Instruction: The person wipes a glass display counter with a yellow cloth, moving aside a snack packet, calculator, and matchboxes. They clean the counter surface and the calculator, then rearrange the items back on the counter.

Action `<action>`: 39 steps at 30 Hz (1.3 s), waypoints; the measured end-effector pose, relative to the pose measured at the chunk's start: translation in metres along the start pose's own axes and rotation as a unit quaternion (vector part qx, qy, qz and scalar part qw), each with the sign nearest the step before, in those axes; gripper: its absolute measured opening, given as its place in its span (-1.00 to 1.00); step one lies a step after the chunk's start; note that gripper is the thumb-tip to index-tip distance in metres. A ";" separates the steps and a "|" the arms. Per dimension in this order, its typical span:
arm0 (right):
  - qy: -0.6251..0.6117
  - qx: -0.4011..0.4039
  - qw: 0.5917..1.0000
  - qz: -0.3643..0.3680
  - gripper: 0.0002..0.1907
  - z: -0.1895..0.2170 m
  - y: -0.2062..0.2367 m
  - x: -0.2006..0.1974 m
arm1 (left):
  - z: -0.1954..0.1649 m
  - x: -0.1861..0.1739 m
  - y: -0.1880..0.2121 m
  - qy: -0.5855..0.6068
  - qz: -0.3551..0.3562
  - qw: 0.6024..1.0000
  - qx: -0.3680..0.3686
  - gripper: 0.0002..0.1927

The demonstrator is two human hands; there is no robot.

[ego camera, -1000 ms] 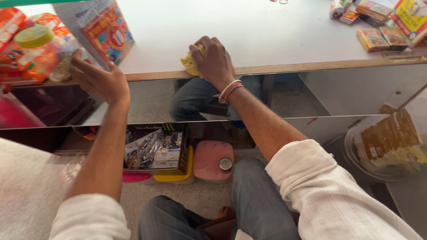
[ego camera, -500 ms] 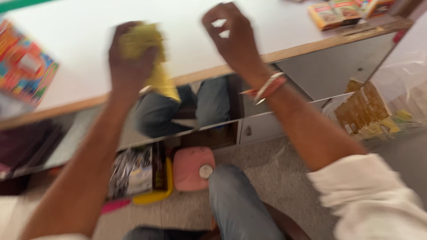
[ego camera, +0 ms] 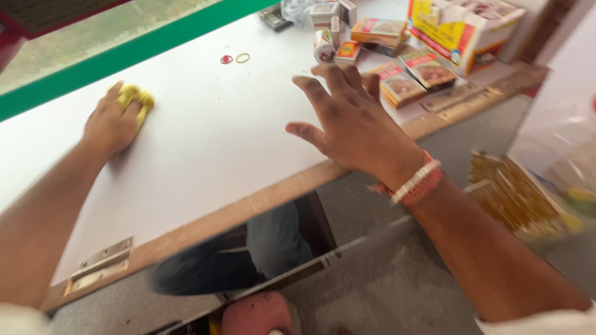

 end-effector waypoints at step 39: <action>0.034 -0.037 0.998 -0.026 -0.50 0.012 0.010 -0.001 | 0.027 -0.007 -0.150 0.002 0.046 0.958 -0.283 -0.31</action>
Point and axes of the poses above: each hand's wrist, its own y-axis away from the middle knuckle, its own x-axis out of the palm, z = x × y, the point moved 7 cm from there along -y, towards the middle knuckle, and after that the axes turned 9 degrees about z, right-handed, at the moved point
